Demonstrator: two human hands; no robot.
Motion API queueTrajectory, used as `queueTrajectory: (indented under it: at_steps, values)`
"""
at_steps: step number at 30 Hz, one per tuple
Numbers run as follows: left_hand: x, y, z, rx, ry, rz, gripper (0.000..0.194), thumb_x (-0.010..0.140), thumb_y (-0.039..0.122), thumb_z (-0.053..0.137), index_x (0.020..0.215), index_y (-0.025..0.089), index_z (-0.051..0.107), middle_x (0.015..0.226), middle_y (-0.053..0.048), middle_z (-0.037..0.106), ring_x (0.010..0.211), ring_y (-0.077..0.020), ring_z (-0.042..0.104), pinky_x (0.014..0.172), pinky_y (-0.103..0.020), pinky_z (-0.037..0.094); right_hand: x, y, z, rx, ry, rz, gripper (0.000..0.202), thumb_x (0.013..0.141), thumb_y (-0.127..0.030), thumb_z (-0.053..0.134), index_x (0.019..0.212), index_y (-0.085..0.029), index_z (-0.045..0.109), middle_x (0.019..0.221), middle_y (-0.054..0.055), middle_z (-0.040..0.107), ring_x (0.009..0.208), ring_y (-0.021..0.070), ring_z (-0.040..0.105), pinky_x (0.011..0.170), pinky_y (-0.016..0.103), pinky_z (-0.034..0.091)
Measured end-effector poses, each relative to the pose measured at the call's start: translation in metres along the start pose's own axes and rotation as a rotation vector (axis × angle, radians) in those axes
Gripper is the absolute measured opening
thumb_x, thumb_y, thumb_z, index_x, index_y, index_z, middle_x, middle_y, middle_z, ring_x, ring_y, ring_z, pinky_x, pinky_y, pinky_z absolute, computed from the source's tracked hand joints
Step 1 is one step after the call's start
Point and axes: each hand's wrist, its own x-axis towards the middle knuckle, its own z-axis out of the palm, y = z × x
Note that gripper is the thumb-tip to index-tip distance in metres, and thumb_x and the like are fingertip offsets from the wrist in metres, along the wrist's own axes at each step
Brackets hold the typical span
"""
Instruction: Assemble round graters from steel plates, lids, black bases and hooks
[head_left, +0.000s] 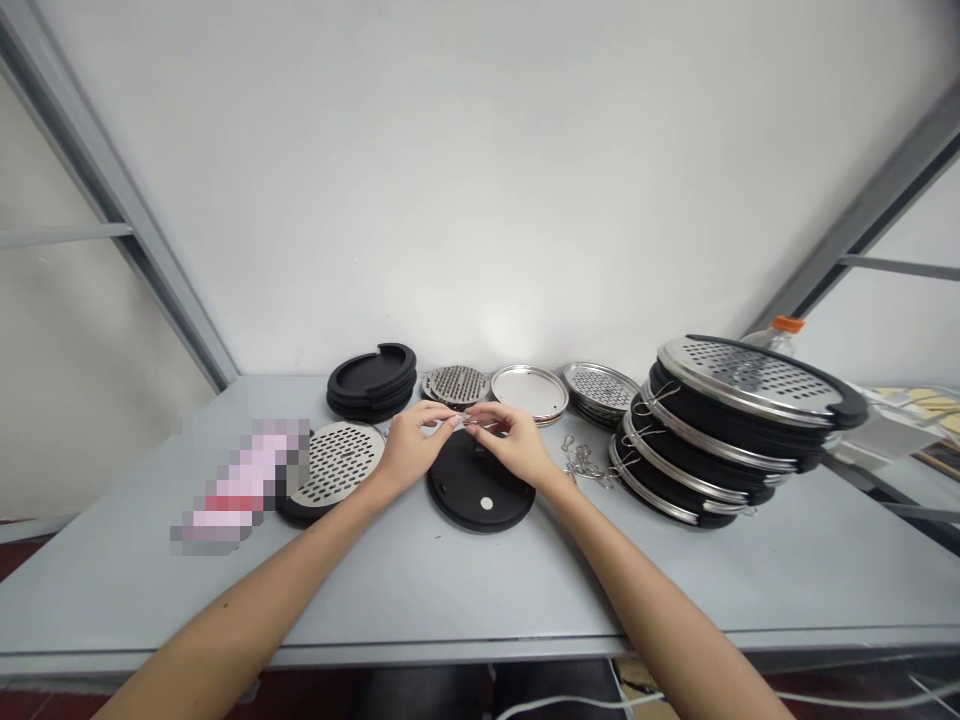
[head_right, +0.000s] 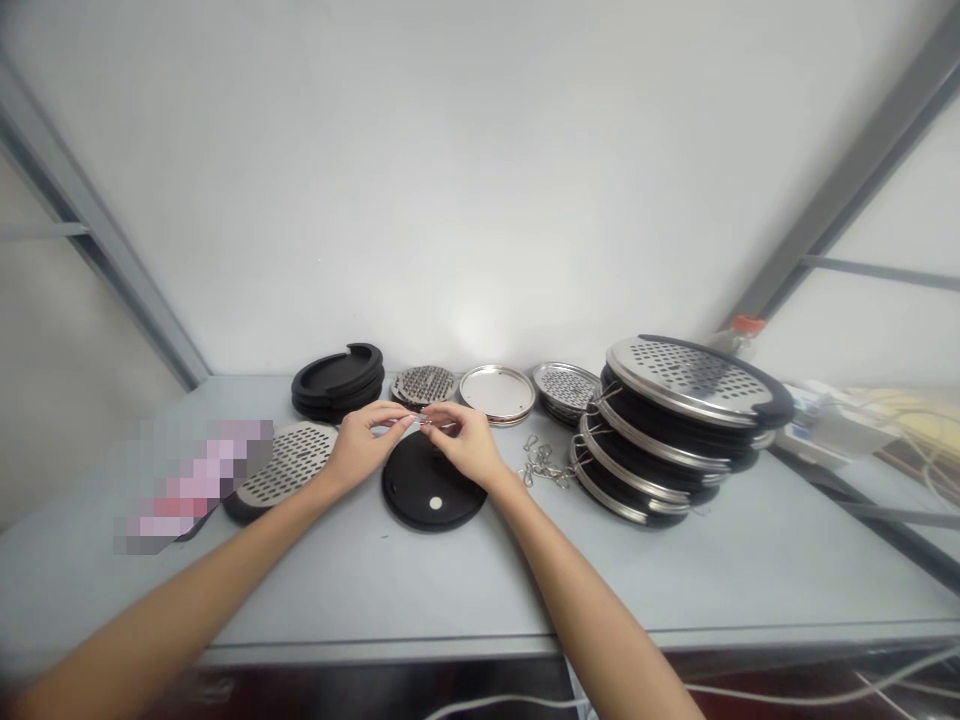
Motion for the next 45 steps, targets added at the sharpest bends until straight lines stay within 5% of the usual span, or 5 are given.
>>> queueTrajectory:
  at_steps: [12, 18, 26, 45]
  values:
    - [-0.003, -0.004, 0.004, 0.115, -0.126, 0.069, 0.017, 0.087, 0.023, 0.056, 0.096, 0.021, 0.069, 0.096, -0.005, 0.069, 0.088, -0.0194, 0.064, 0.069, -0.029, 0.053, -0.002, 0.005, -0.02, -0.232, 0.003, -0.141, 0.018, 0.082, -0.025, 0.059, 0.093, -0.025, 0.074, 0.092, 0.004, 0.074, 0.082, 0.0198, 0.067, 0.07, 0.031, 0.05]
    - [-0.006, -0.008, 0.008, 0.211, -0.188, 0.064, 0.03, 0.084, 0.026, 0.061, 0.113, 0.019, 0.061, 0.107, -0.006, 0.065, 0.094, -0.0203, 0.063, 0.086, -0.036, 0.051, 0.0, 0.021, -0.022, -0.429, 0.063, -0.088, 0.018, 0.081, -0.021, 0.057, 0.09, -0.021, 0.073, 0.085, 0.005, 0.073, 0.074, 0.0184, 0.064, 0.07, 0.031, 0.049]
    - [-0.01, -0.002, 0.015, 0.34, -0.277, -0.003, 0.04, 0.082, 0.031, 0.063, 0.119, 0.019, 0.056, 0.119, -0.009, 0.06, 0.111, -0.0257, 0.056, 0.097, -0.041, 0.044, 0.001, 0.033, -0.019, -0.419, 0.023, -0.014, 0.017, 0.081, -0.02, 0.059, 0.091, -0.021, 0.073, 0.085, 0.003, 0.074, 0.075, 0.017, 0.067, 0.072, 0.028, 0.051]
    - [-0.014, 0.008, 0.017, 0.609, -0.237, -0.123, 0.041, 0.076, 0.042, 0.066, 0.109, 0.018, 0.063, 0.111, -0.007, 0.066, 0.104, -0.0258, 0.059, 0.092, -0.036, 0.043, -0.007, 0.022, 0.0, -0.463, -0.028, -0.095, 0.03, 0.079, -0.01, 0.057, 0.1, -0.025, 0.073, 0.09, 0.001, 0.075, 0.076, 0.0161, 0.067, 0.073, 0.026, 0.049]
